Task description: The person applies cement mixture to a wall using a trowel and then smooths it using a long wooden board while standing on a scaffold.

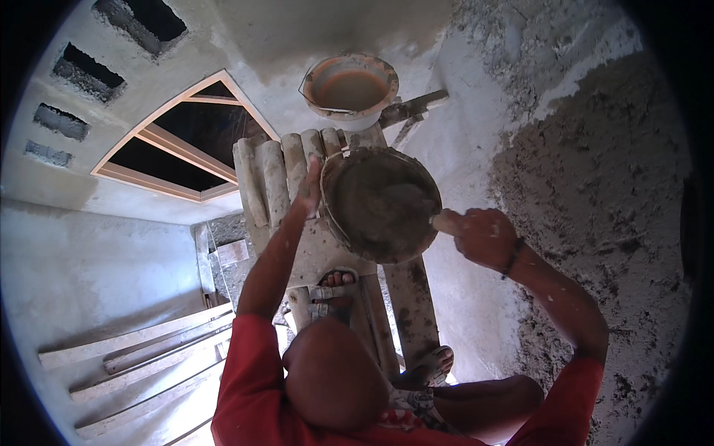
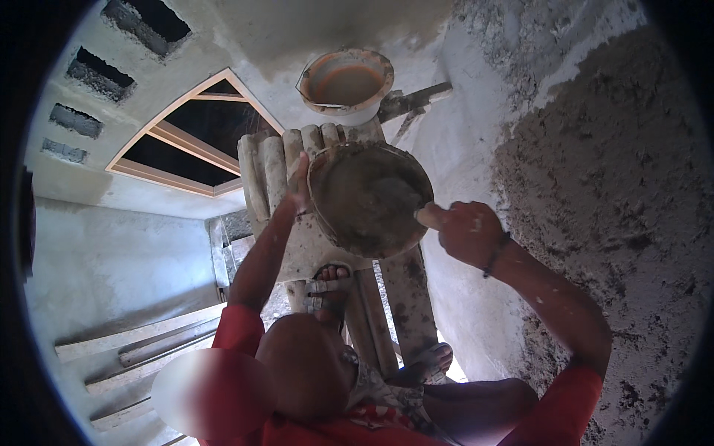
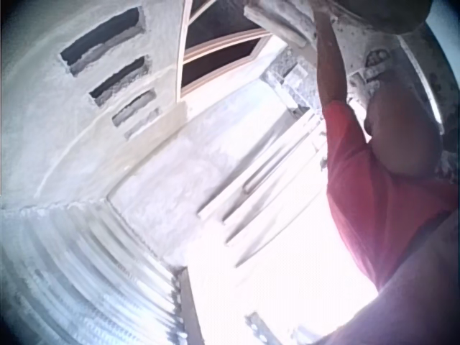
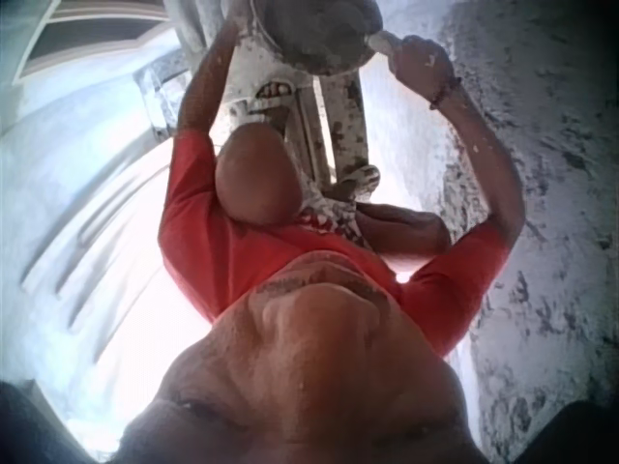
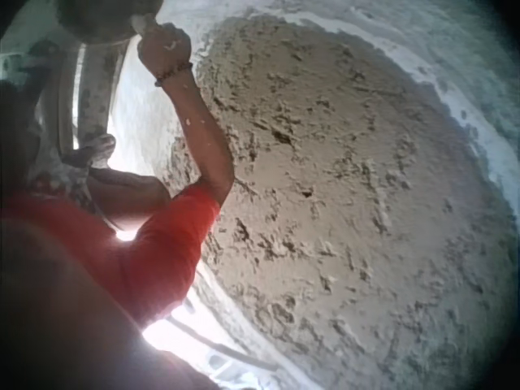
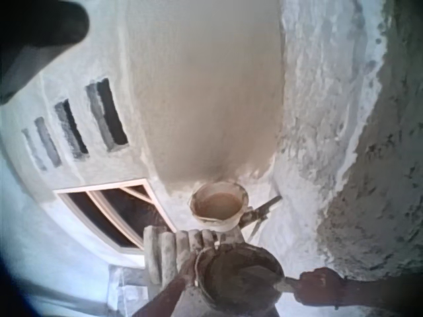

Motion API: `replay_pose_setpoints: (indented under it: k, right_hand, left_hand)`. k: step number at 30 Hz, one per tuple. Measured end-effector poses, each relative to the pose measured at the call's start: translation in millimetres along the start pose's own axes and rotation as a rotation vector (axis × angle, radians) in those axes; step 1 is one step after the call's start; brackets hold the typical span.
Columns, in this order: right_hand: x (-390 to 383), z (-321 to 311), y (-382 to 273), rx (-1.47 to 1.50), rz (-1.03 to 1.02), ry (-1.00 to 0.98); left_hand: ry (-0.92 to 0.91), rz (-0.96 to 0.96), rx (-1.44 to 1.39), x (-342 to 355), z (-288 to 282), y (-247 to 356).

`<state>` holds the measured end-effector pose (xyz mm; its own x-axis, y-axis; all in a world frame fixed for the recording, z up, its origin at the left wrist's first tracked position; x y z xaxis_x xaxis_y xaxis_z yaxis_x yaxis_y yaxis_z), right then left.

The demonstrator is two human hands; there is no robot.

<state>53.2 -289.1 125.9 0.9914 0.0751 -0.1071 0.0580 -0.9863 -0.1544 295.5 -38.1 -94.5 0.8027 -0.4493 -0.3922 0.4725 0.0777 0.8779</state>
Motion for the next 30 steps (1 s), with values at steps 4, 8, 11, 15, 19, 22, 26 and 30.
replay_pose_setpoints:
  k: [4,8,11,15,19,22,26,30]
  right_hand:
    - [-12.9,-14.8,27.9,0.256,0.173,0.154]
    - [-24.4,-5.5,57.9,0.406,0.327,0.214]
    - [-21.3,-1.9,62.0,0.441,0.346,0.228]
    - [-9.4,10.3,70.5,0.472,0.375,0.238]
    - [1.8,6.2,74.0,0.451,0.360,0.298]
    - [2.7,-14.5,56.2,0.479,0.364,0.286]
    - [-16.7,-20.1,46.6,0.188,0.087,0.226]
    - [13.5,18.8,55.2,-0.026,0.078,0.261]
  left_hand:
    - [-0.192,-0.233,-0.141,39.8,15.6,0.2]
    - [-0.373,-0.346,-0.223,29.5,63.3,19.3]
    - [-0.489,-0.268,-0.125,24.5,59.5,29.8]
    - [-0.467,0.235,0.413,14.2,50.9,44.3]
    - [-0.286,0.411,0.597,-11.7,65.3,60.2]
    - [-0.114,0.622,0.728,-12.1,31.8,48.1]
    - [0.023,0.387,0.538,-36.1,12.6,38.1]
    - [0.216,0.249,0.195,-70.4,21.3,17.3]
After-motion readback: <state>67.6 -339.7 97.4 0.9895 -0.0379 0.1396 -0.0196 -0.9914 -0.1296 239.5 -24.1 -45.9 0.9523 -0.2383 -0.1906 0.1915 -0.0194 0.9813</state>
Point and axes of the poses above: each hand's wrist, its own x-axis towards the middle knuckle, its own z-axis out of the palm, y = z × x, the point moved 3 cm from there along x, towards the middle knuckle, and after that the axes turned 11 degrees about y, right-handed, at the moved point
